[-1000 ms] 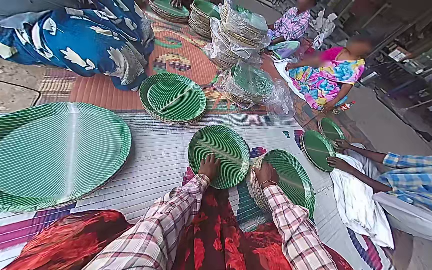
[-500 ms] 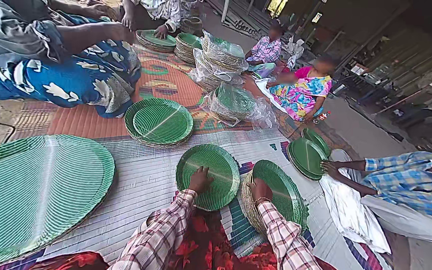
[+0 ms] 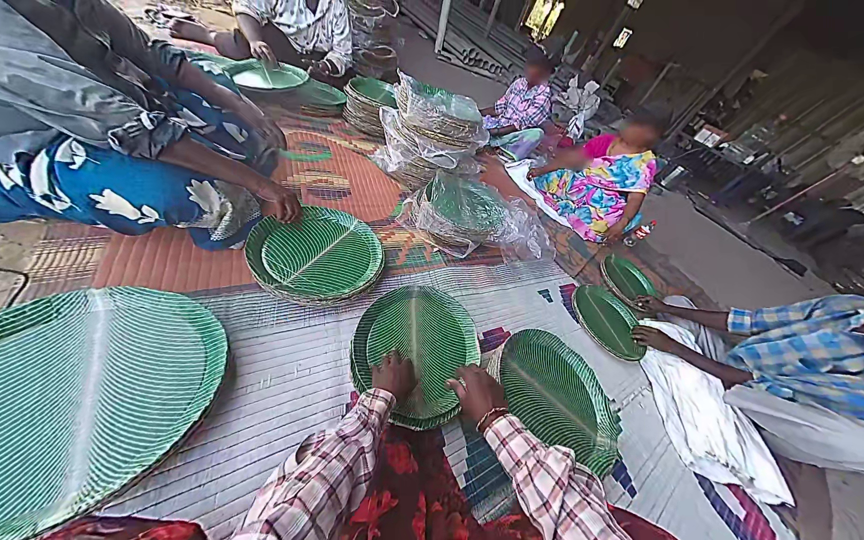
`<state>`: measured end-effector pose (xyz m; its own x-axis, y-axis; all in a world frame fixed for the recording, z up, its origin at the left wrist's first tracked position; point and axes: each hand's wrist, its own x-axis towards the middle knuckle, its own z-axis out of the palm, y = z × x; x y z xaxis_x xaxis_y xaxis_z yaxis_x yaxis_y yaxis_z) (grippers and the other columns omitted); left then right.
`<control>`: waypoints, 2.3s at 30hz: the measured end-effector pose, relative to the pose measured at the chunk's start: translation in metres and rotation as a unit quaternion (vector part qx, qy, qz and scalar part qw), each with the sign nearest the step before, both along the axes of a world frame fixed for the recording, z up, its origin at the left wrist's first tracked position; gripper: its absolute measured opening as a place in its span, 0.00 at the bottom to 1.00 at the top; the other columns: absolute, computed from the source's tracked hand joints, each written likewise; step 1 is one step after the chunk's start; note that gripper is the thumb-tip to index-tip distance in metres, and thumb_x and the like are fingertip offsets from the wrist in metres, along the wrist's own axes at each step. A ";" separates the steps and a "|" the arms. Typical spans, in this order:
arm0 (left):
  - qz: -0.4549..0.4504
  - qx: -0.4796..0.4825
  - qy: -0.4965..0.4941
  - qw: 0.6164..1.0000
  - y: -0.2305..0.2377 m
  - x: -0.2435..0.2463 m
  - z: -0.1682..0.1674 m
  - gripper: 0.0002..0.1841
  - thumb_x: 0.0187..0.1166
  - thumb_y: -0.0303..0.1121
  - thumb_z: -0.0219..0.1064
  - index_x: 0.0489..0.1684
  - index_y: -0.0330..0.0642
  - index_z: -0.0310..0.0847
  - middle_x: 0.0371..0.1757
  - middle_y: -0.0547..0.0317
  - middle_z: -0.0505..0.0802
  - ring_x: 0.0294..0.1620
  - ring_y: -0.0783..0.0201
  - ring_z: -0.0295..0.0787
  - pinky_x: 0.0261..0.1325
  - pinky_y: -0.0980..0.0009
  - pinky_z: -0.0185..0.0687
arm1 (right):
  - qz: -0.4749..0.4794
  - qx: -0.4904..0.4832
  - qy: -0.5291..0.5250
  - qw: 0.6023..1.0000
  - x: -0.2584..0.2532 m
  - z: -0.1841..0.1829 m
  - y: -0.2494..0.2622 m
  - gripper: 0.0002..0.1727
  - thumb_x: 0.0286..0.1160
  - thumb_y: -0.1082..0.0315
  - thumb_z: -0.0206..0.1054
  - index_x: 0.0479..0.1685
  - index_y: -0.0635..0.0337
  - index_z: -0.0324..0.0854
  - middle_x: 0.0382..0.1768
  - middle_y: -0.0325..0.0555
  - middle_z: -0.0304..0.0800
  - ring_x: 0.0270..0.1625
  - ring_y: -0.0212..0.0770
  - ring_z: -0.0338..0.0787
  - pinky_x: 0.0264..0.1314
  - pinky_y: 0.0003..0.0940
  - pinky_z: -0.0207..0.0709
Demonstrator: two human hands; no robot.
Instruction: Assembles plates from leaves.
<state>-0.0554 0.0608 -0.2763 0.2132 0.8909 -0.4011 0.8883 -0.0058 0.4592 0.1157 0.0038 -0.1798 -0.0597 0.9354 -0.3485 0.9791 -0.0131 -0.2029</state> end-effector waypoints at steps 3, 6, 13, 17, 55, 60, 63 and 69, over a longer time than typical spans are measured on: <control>-0.009 0.000 0.048 0.999 -0.015 0.006 -0.023 0.38 0.84 0.31 0.64 0.96 0.49 0.53 0.98 0.40 0.46 0.98 0.36 0.38 0.88 0.28 0.46 | -0.136 -0.015 -0.050 0.989 0.021 0.009 0.008 0.32 0.89 0.48 0.60 0.79 0.65 0.75 0.79 0.62 0.78 0.78 0.60 0.81 0.78 0.57 0.74; -0.007 -0.026 0.041 0.999 -0.011 0.005 -0.003 0.39 0.82 0.39 0.68 0.94 0.45 0.55 0.97 0.36 0.48 0.96 0.33 0.41 0.85 0.26 0.53 | -0.218 -0.059 -0.080 0.971 0.039 0.003 0.011 0.38 0.85 0.46 0.64 0.83 0.68 0.70 0.82 0.63 0.74 0.80 0.60 0.79 0.78 0.59 0.74; -0.006 -0.033 0.024 0.999 -0.007 0.005 0.007 0.34 0.82 0.40 0.68 0.88 0.41 0.65 0.93 0.32 0.57 0.93 0.29 0.51 0.80 0.30 0.65 | -0.222 -0.115 -0.138 0.958 0.042 -0.002 0.009 0.23 0.81 0.67 0.64 0.72 0.68 0.79 0.73 0.62 0.84 0.77 0.58 0.84 0.73 0.57 0.78; 0.022 -0.019 -0.028 0.999 0.003 0.004 0.011 0.30 0.85 0.43 0.67 0.84 0.38 0.71 0.84 0.30 0.72 0.85 0.32 0.68 0.80 0.35 0.68 | -0.230 -0.093 -0.111 0.962 0.055 0.003 0.015 0.26 0.85 0.54 0.66 0.72 0.63 0.81 0.73 0.60 0.85 0.76 0.57 0.84 0.74 0.58 0.77; -0.025 -0.013 0.060 0.998 -0.013 0.013 0.001 0.34 0.83 0.30 0.66 0.89 0.33 0.60 0.93 0.28 0.56 0.92 0.28 0.52 0.81 0.30 0.64 | -0.205 -0.148 -0.153 0.955 0.037 -0.007 0.008 0.23 0.82 0.65 0.63 0.69 0.73 0.80 0.74 0.65 0.83 0.79 0.57 0.82 0.77 0.56 0.76; -0.005 -0.014 0.018 1.000 -0.002 0.010 0.002 0.24 0.86 0.35 0.61 0.79 0.33 0.74 0.86 0.30 0.69 0.87 0.30 0.64 0.77 0.34 0.71 | -0.214 -0.093 -0.140 0.962 0.047 -0.002 0.010 0.23 0.83 0.60 0.64 0.71 0.64 0.82 0.72 0.61 0.86 0.76 0.59 0.85 0.73 0.60 0.78; 0.021 -0.003 -0.060 0.998 0.009 0.002 0.011 0.29 0.88 0.45 0.62 0.83 0.36 0.71 0.85 0.32 0.72 0.86 0.33 0.67 0.82 0.36 0.66 | -0.201 -0.013 -0.104 0.974 0.046 0.004 0.012 0.23 0.87 0.55 0.63 0.69 0.63 0.82 0.68 0.61 0.89 0.73 0.59 0.87 0.71 0.61 0.77; 0.151 0.257 -0.263 0.918 0.026 -0.003 0.048 0.33 0.93 0.49 0.49 0.88 0.33 0.63 0.89 0.29 0.66 0.90 0.35 0.63 0.90 0.44 0.58 | -0.050 0.129 -0.003 0.990 0.005 0.015 0.000 0.22 0.91 0.59 0.60 0.64 0.72 0.83 0.61 0.66 0.90 0.66 0.62 0.89 0.73 0.58 0.75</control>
<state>-0.0588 0.0872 -0.2287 -0.0304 0.9840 0.1754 0.5412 -0.1314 0.8306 0.1207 0.0037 -0.1645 0.0384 0.9944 -0.0981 0.9766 -0.0582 -0.2070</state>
